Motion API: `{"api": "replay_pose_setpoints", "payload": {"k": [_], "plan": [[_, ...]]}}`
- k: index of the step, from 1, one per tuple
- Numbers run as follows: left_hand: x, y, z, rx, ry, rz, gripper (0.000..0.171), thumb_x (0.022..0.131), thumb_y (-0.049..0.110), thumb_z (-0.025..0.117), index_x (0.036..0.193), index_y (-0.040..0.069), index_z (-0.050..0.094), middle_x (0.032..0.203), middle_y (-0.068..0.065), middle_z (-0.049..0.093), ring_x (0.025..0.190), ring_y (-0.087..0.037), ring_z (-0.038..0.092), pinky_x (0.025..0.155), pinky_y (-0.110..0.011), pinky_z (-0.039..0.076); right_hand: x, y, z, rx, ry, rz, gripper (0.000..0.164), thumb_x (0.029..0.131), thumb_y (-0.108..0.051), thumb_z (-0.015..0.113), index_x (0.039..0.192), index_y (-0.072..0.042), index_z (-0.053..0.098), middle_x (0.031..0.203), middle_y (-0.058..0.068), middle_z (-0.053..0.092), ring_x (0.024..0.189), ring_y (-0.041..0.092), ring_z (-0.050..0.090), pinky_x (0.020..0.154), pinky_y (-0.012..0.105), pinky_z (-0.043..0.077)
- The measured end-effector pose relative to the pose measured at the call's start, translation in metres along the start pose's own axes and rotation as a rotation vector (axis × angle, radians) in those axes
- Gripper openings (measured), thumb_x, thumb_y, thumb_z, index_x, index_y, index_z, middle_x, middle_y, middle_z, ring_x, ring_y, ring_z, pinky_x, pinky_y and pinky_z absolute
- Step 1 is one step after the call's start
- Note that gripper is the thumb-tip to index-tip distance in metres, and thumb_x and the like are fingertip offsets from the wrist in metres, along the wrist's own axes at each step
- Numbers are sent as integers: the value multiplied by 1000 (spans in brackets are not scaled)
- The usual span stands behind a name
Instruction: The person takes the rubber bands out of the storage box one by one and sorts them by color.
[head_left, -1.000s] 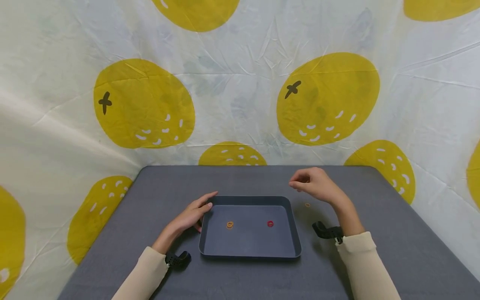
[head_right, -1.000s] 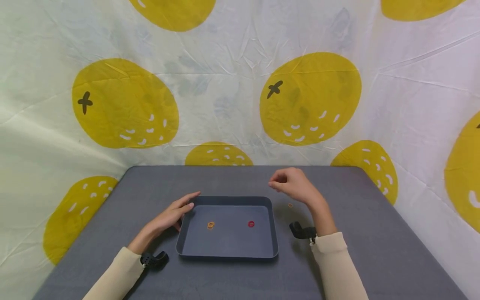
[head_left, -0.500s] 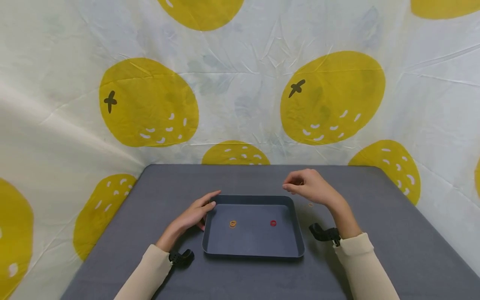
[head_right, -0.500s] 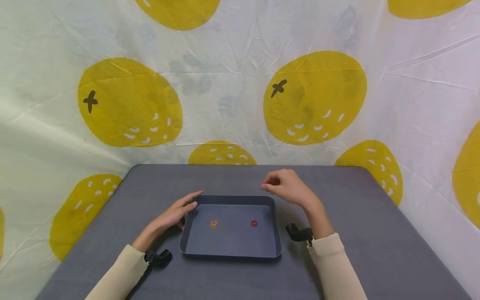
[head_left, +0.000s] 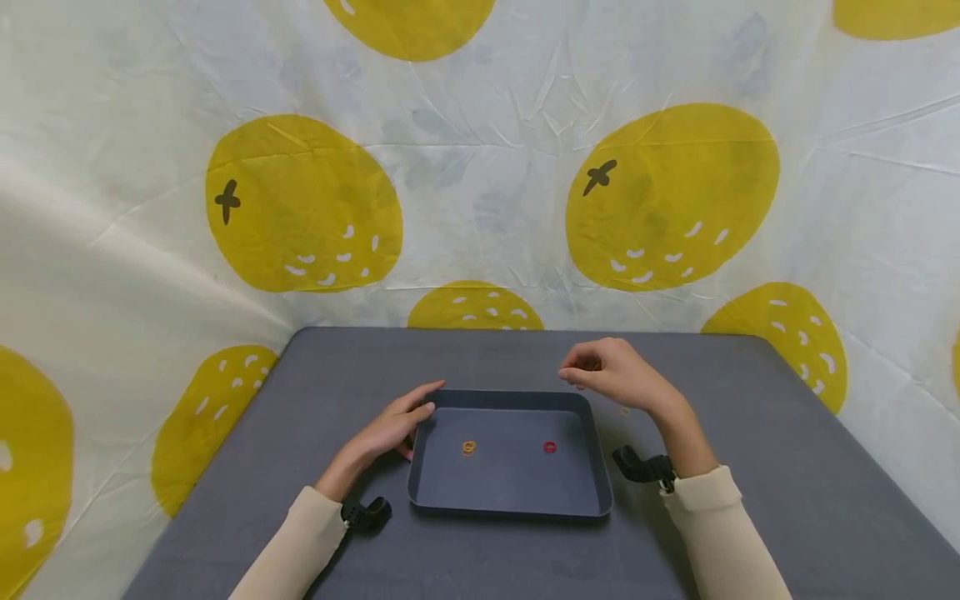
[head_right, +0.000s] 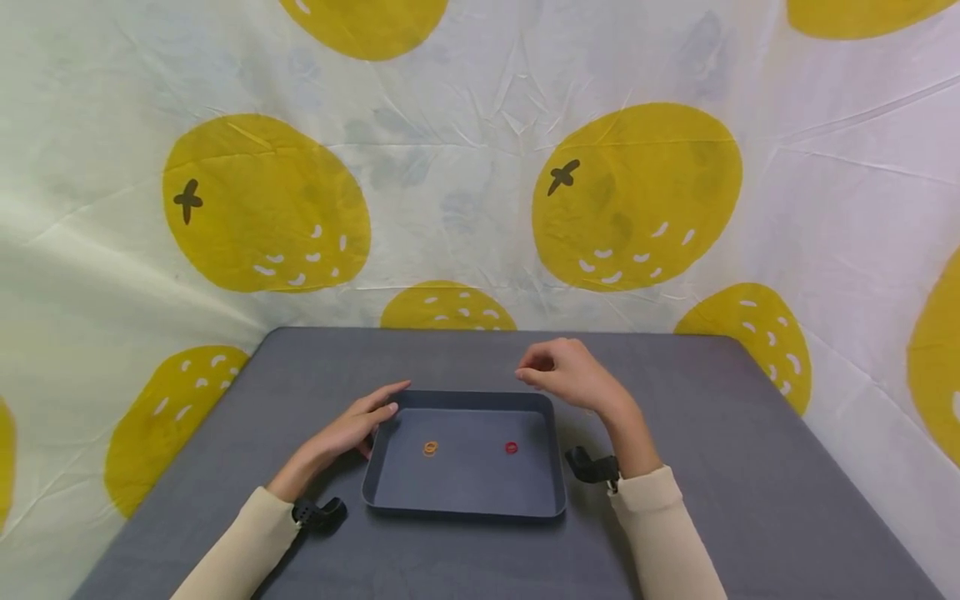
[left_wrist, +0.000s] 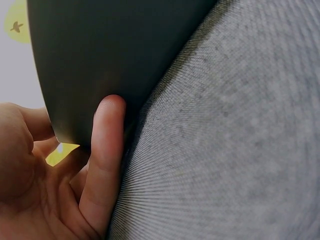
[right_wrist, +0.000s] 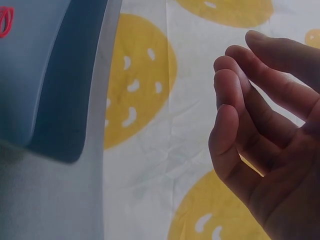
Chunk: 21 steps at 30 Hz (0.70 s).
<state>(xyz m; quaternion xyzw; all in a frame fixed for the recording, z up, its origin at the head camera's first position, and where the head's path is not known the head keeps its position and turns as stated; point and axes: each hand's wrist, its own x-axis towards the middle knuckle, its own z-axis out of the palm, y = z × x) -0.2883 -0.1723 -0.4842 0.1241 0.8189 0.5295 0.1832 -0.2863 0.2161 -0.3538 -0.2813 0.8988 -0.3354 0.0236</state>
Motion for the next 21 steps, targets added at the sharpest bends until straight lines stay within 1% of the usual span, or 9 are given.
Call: {"api": "replay_pose_setpoints", "payload": {"k": [4,7,11,14,18,19,21], "plan": [[0,0,0,4,-1,3,50,112,34,46,161,39,35,156,-17,45,54,-20,55,50,-39,59,5,-3,4,5,-9,-10,10,100,-23,70,101,-16,78,86,-5,75,77,9,69,72,29,59],[0,0,-1,4,-4,6,51,112,34,46,161,38,35,157,-17,45,54,-20,56,50,-39,59,8,-5,8,16,-26,-7,11,100,-23,71,102,-15,78,89,-3,75,78,11,70,73,29,59],[0,0,-1,3,-4,10,51,112,34,46,162,36,34,158,-17,44,53,-20,56,49,-39,58,14,-9,13,44,-53,0,12,99,-23,71,102,-14,78,91,0,76,80,19,71,72,30,59],[0,1,-1,2,-1,8,51,112,33,46,162,35,35,160,-17,42,51,-20,55,48,-39,58,19,-13,18,55,-65,-14,12,99,-24,72,101,-15,78,88,0,75,77,19,68,71,31,57],[0,2,-1,7,7,7,51,112,32,46,161,36,36,157,-18,45,51,-19,54,48,-39,58,27,-19,25,60,-71,-40,10,99,-24,72,99,-16,78,83,-4,72,72,14,64,68,31,56],[0,2,-1,6,7,7,51,112,32,46,161,36,36,156,-18,46,51,-19,54,48,-39,58,28,-21,26,60,-72,-45,10,99,-24,72,99,-16,78,82,-4,72,71,14,64,67,31,55],[0,3,-1,10,11,5,51,112,32,46,161,36,36,153,-18,48,51,-20,54,48,-39,58,32,-25,30,65,-74,-56,9,99,-23,72,99,-16,78,81,-4,72,71,19,65,66,30,54]]}}
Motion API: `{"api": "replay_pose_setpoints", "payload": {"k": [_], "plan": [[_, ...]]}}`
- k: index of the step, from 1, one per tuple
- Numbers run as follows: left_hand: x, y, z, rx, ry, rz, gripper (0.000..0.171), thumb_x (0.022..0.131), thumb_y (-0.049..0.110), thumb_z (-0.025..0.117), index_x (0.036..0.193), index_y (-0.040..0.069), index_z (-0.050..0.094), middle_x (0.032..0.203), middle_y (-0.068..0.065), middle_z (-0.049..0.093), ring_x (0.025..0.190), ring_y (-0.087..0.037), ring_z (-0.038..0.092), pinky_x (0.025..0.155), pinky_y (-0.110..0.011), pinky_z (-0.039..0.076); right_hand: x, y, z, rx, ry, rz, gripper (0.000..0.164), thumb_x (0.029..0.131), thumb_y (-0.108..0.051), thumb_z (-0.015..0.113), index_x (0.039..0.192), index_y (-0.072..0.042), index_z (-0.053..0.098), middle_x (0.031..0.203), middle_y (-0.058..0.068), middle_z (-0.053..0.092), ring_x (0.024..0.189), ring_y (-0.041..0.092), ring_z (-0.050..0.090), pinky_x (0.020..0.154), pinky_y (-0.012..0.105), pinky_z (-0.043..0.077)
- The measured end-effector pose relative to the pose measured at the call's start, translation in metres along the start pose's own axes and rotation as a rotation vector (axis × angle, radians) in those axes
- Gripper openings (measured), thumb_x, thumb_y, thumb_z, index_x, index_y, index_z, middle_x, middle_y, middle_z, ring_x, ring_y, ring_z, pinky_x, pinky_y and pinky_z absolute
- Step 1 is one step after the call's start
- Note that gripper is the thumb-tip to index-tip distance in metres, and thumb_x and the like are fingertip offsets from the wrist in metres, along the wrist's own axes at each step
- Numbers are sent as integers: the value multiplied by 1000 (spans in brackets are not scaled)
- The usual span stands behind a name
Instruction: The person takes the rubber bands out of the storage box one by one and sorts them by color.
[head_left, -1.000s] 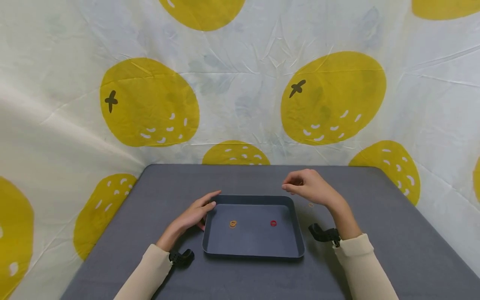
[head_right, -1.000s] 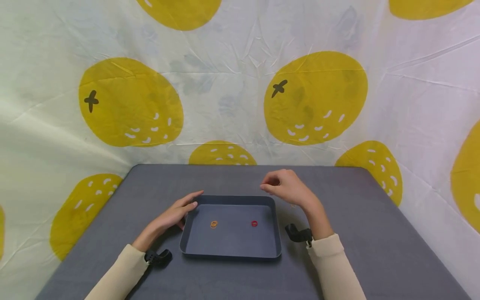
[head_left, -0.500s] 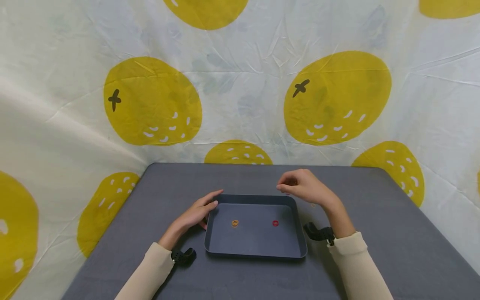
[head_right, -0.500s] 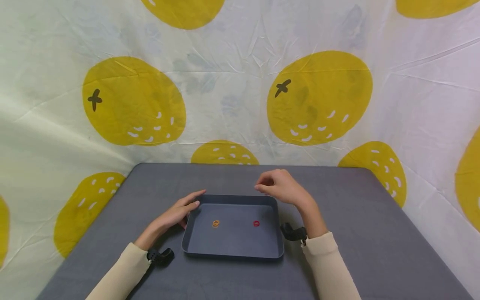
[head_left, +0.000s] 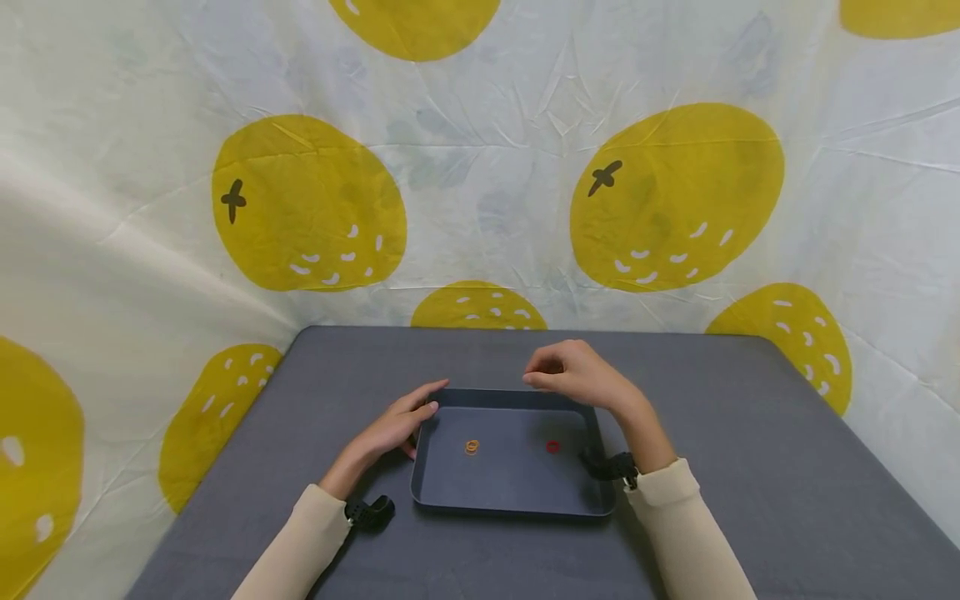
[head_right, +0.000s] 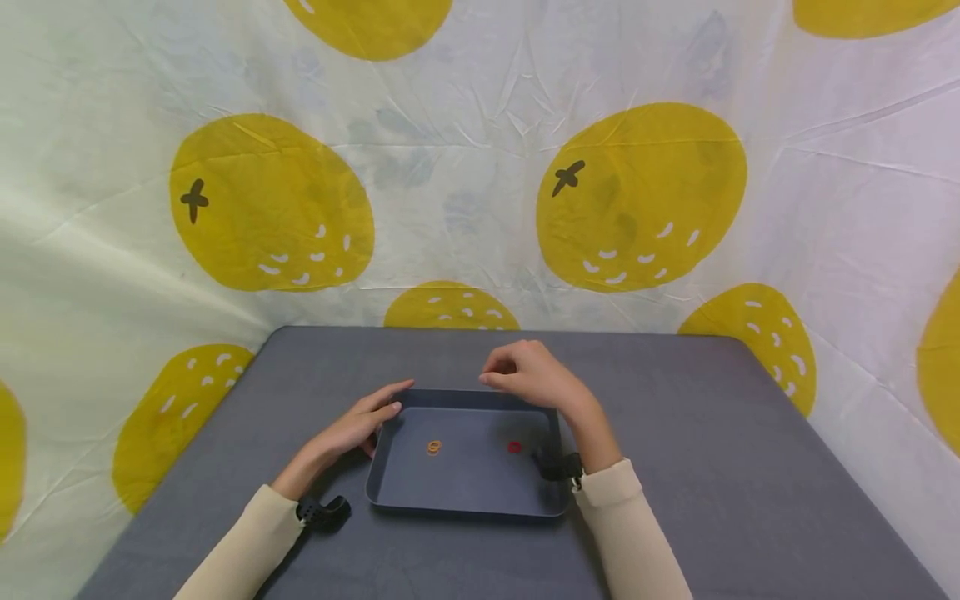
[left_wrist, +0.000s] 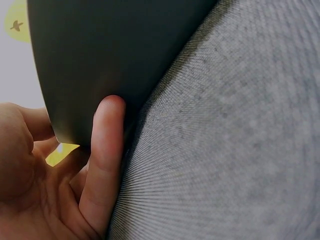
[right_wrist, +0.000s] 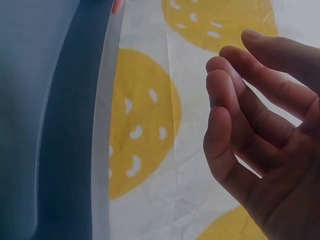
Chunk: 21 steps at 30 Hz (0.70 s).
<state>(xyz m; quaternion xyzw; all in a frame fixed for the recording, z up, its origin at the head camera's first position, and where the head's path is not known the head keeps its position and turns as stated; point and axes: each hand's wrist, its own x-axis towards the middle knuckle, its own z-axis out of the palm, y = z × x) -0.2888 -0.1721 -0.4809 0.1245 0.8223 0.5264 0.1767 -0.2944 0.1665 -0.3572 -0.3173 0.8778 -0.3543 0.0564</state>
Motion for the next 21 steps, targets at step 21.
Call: {"api": "replay_pose_setpoints", "payload": {"k": [21], "plan": [[1,-1,-1,-12,-10,-1,51,112,31,44,163,31,34,123,-20,58,57,-20,59,49,-38,58,37,-7,63,-11,-138,-77,10,100,-20,70,99,-15,79,95,4,78,77,8,67,68,24,55]]}}
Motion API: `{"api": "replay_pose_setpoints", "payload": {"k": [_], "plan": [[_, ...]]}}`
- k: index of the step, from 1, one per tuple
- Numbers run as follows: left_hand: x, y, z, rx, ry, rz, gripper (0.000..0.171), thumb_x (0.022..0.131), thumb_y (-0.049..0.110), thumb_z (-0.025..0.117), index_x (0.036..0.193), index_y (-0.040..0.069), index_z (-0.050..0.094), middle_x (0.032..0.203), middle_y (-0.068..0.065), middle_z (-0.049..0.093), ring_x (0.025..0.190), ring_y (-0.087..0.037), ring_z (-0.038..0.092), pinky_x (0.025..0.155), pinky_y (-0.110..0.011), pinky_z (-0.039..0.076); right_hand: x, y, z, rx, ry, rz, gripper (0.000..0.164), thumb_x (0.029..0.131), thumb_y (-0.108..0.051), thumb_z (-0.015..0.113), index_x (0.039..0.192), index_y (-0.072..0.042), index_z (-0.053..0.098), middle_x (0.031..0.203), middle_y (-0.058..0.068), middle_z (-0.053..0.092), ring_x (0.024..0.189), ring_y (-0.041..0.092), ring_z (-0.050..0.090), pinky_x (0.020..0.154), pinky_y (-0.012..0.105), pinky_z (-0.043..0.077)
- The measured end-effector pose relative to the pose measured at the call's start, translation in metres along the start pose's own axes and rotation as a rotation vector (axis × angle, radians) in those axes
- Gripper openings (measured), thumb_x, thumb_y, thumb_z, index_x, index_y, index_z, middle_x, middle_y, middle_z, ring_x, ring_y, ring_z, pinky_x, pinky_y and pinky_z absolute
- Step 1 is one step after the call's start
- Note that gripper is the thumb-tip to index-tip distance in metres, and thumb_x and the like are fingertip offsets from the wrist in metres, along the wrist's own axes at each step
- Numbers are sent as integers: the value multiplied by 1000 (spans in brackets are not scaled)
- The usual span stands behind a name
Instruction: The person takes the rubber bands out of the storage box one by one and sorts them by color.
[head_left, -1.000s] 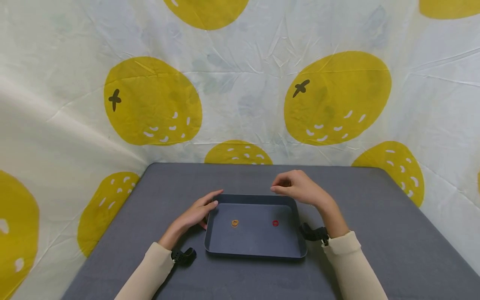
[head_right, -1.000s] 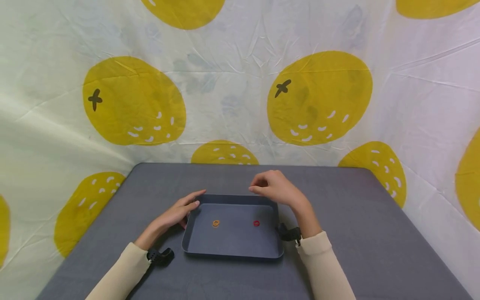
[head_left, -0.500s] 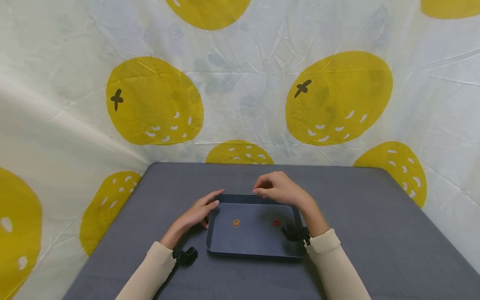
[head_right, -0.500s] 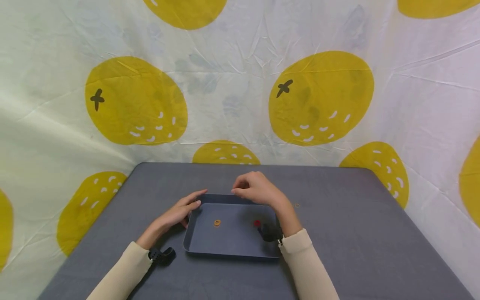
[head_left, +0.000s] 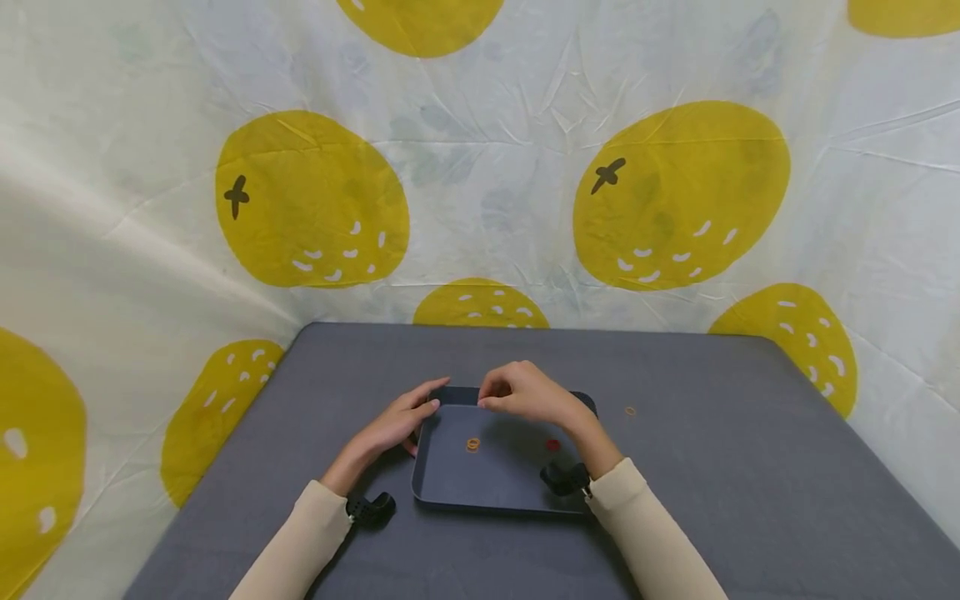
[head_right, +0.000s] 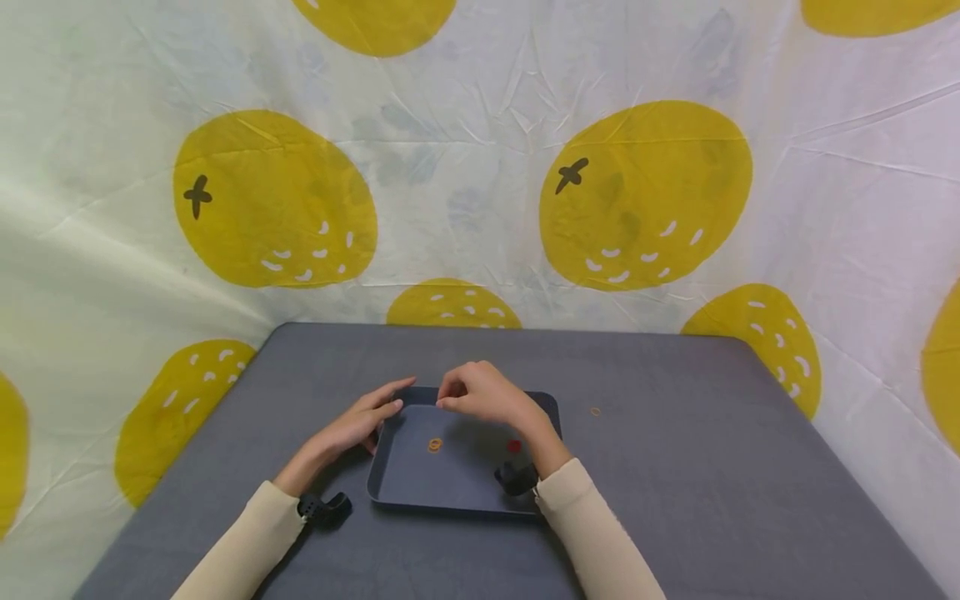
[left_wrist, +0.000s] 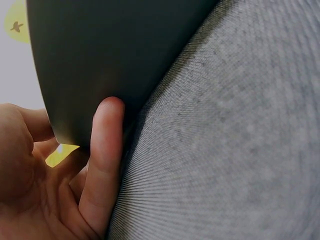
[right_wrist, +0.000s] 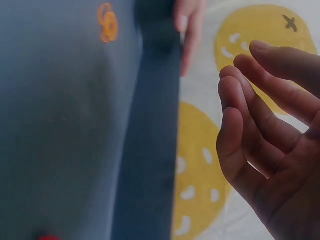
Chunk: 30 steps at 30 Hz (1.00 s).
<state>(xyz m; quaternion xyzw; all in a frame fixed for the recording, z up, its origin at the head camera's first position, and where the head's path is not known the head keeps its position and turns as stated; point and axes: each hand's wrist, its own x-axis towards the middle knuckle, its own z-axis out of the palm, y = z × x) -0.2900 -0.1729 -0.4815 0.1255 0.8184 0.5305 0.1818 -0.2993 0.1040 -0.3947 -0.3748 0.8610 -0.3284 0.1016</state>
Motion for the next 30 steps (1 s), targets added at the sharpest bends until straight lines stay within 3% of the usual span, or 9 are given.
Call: {"api": "replay_pose_setpoints", "payload": {"k": [4,7,11,19,30], "plan": [[1,0,1,2,13,-11,51,112,31,45,162,33,35,118,-18,58,57,-19,59,49,-37,58,5,4,8,11,-24,-4,13,100,-19,70,101,-9,79,98,11,78,79,7,68,70,23,56],[1,0,1,-6,17,-10,51,112,32,45,162,33,36,115,-18,57,57,-19,59,49,-37,58,8,7,15,16,-38,-3,14,99,-18,70,101,-6,79,96,9,78,78,7,67,70,22,55],[1,-1,1,-12,10,-3,51,112,32,45,162,31,35,111,-21,57,53,-18,59,48,-36,58,11,13,24,12,-65,-6,13,99,-18,71,99,-8,79,91,0,77,75,5,66,68,22,55],[1,-2,2,-7,0,19,51,112,31,45,163,30,35,129,-22,60,50,-15,56,47,-36,57,14,15,37,-31,-116,-1,5,94,-13,76,94,-10,79,84,-4,76,70,2,64,65,22,55],[0,-1,1,-2,0,18,52,112,29,45,163,29,34,116,-20,61,51,-16,58,47,-36,58,14,19,41,-66,-143,40,3,91,-12,79,93,-11,80,85,-3,77,70,2,65,65,21,55]]}}
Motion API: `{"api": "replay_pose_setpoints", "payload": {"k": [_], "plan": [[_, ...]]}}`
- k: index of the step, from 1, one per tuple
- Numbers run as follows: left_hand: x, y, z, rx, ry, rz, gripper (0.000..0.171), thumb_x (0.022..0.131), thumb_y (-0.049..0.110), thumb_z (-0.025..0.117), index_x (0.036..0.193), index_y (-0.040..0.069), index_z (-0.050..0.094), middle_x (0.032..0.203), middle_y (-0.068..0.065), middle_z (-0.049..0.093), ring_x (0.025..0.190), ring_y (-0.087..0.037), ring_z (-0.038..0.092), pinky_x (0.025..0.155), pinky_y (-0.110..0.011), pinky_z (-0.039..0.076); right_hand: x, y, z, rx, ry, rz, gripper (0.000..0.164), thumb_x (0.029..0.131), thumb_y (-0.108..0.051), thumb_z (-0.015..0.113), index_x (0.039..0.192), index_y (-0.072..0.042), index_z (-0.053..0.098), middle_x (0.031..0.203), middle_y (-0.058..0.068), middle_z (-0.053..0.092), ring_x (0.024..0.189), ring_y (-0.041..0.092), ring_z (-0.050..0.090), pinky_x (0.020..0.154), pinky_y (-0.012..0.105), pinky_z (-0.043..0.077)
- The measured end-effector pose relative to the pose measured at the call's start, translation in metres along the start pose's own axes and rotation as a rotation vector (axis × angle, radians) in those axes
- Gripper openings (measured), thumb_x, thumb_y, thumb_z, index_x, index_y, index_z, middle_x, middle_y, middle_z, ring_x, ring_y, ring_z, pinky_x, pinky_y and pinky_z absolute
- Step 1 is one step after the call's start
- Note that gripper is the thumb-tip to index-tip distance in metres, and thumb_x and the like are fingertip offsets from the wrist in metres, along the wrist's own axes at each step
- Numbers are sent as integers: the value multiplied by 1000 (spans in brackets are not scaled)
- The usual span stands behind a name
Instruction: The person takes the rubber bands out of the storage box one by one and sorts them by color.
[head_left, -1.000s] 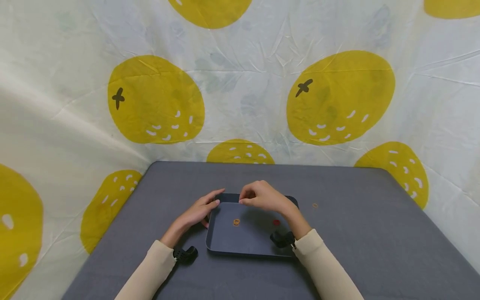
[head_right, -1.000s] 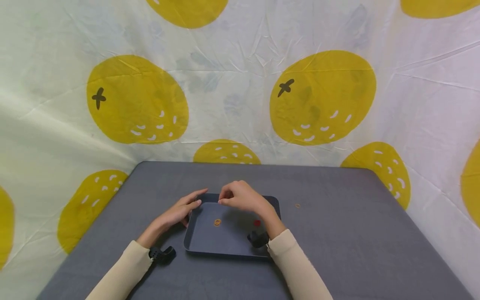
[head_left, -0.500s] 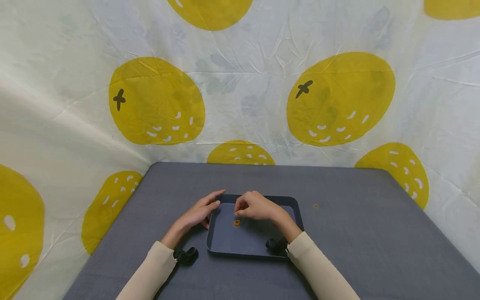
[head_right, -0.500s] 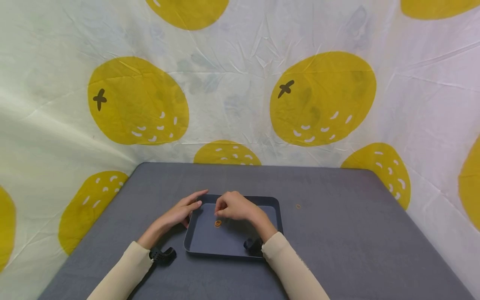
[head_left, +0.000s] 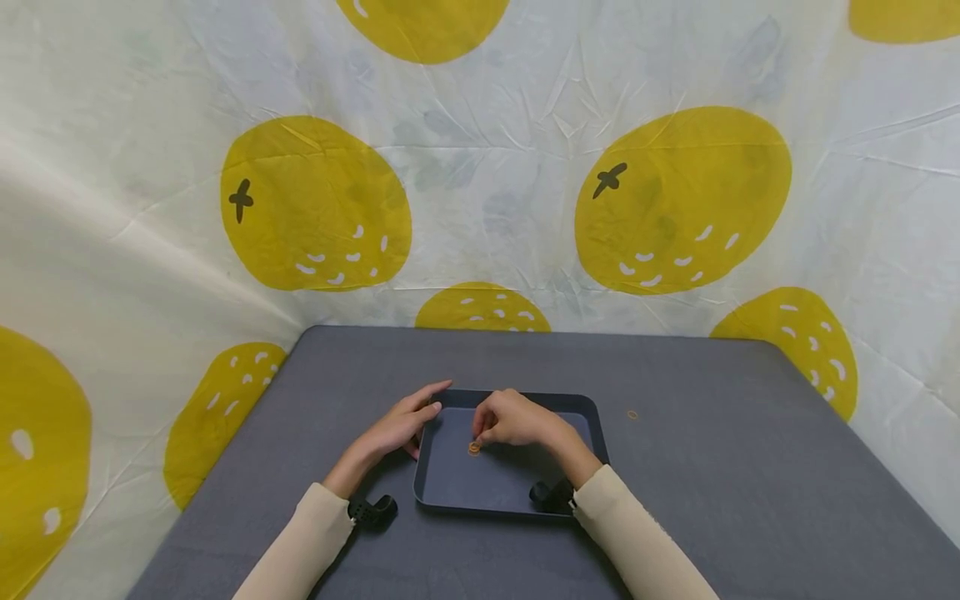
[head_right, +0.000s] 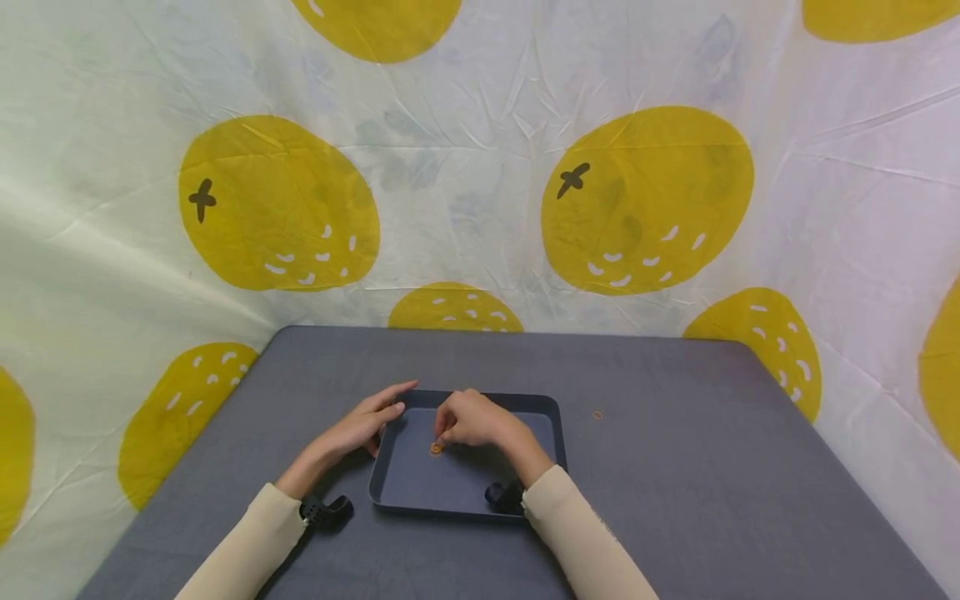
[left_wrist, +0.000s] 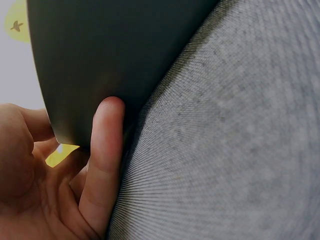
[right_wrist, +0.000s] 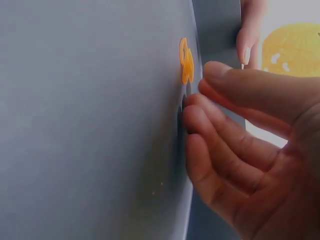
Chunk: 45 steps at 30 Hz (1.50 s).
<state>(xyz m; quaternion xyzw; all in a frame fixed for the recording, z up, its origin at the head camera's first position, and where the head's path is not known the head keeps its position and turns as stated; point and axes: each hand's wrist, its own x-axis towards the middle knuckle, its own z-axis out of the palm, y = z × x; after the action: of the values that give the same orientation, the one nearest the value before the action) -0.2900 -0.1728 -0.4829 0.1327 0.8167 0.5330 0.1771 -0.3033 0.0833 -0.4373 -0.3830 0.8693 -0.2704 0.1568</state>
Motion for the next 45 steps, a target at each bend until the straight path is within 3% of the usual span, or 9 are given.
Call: {"api": "replay_pose_setpoints", "payload": {"k": [6,26,32,45], "plan": [[0,0,0,-2,3,-5,51,112,30,46,162,30,35,124,-21,61,52,-16,58,47,-36,58,2,5,4,6,-8,5,4,90,-11,78,93,-10,79,84,-3,76,68,2,63,64,21,53],[-1,3,0,-4,12,-20,51,112,32,46,162,33,36,121,-19,61,52,-17,57,47,-35,57,2,7,7,-8,-3,-8,8,89,-9,80,84,-14,76,78,-4,74,65,1,60,61,20,51],[-2,3,-1,0,15,-13,51,112,31,45,162,31,35,112,-19,60,52,-17,57,47,-35,57,2,6,7,-21,4,-17,11,91,-9,78,82,-15,75,78,-5,73,64,2,59,60,21,50],[-1,3,0,-6,7,-16,51,112,32,46,162,32,35,118,-20,61,53,-16,58,48,-35,58,1,4,5,-33,-9,6,12,92,-12,78,81,-17,76,78,-7,73,63,2,58,59,20,48]]}}
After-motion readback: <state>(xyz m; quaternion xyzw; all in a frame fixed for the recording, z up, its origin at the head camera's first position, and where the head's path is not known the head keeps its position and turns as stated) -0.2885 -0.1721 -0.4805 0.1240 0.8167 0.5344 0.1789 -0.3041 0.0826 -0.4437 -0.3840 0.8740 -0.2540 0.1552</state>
